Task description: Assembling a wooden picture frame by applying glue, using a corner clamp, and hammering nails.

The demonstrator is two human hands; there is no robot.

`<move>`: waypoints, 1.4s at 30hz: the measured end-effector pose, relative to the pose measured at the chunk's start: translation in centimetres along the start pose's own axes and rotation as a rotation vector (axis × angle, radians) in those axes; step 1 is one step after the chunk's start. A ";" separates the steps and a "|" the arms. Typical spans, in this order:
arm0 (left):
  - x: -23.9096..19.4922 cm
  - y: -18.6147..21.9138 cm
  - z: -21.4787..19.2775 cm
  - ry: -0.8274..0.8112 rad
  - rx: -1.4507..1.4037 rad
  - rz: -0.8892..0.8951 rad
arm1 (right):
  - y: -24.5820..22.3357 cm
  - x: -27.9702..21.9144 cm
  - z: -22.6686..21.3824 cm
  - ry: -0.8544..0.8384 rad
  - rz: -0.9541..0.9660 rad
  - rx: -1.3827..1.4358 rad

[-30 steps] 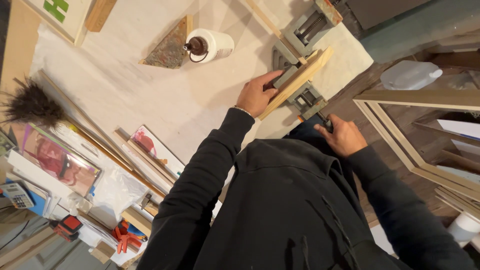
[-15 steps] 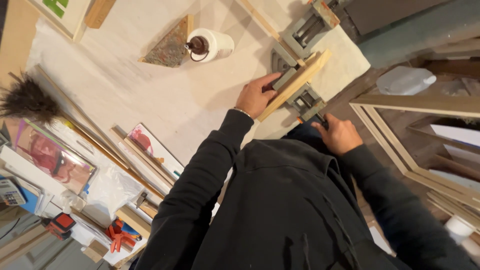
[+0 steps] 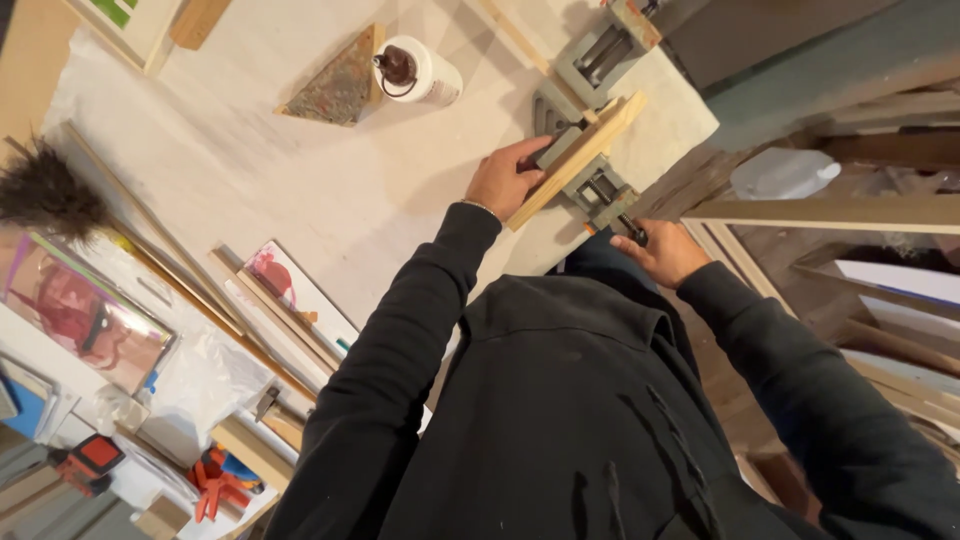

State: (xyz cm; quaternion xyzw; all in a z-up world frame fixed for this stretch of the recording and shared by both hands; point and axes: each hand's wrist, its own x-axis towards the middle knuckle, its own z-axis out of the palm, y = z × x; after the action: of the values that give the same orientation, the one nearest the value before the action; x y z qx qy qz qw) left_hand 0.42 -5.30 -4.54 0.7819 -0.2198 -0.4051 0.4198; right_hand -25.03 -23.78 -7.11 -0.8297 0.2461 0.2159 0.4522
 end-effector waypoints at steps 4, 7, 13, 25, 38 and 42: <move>-0.2 -1.0 0.3 -0.019 -0.010 0.012 | -3.6 -0.7 -2.4 -0.208 0.255 0.272; -0.5 -0.9 0.3 -0.007 -0.010 0.028 | -2.8 0.4 -2.2 -0.316 0.166 0.582; -0.6 -1.3 0.5 0.060 -0.002 0.065 | -3.5 -0.9 -1.2 -0.029 0.211 0.110; -0.4 -1.2 0.5 0.035 -0.071 0.002 | -0.4 0.2 0.5 0.065 -0.005 -0.073; 0.0 -2.0 1.1 0.001 -0.096 0.015 | -2.4 2.8 -0.7 -0.192 0.371 0.984; -1.1 0.8 2.2 -0.015 -0.076 0.035 | -3.3 1.0 0.1 -0.074 0.272 0.987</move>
State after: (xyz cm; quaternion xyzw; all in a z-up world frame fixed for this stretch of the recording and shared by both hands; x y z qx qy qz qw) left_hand -2.03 -5.98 -4.10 0.7584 -0.2209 -0.4115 0.4546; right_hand -22.30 -22.38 -5.58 -0.4696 0.4082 0.1603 0.7662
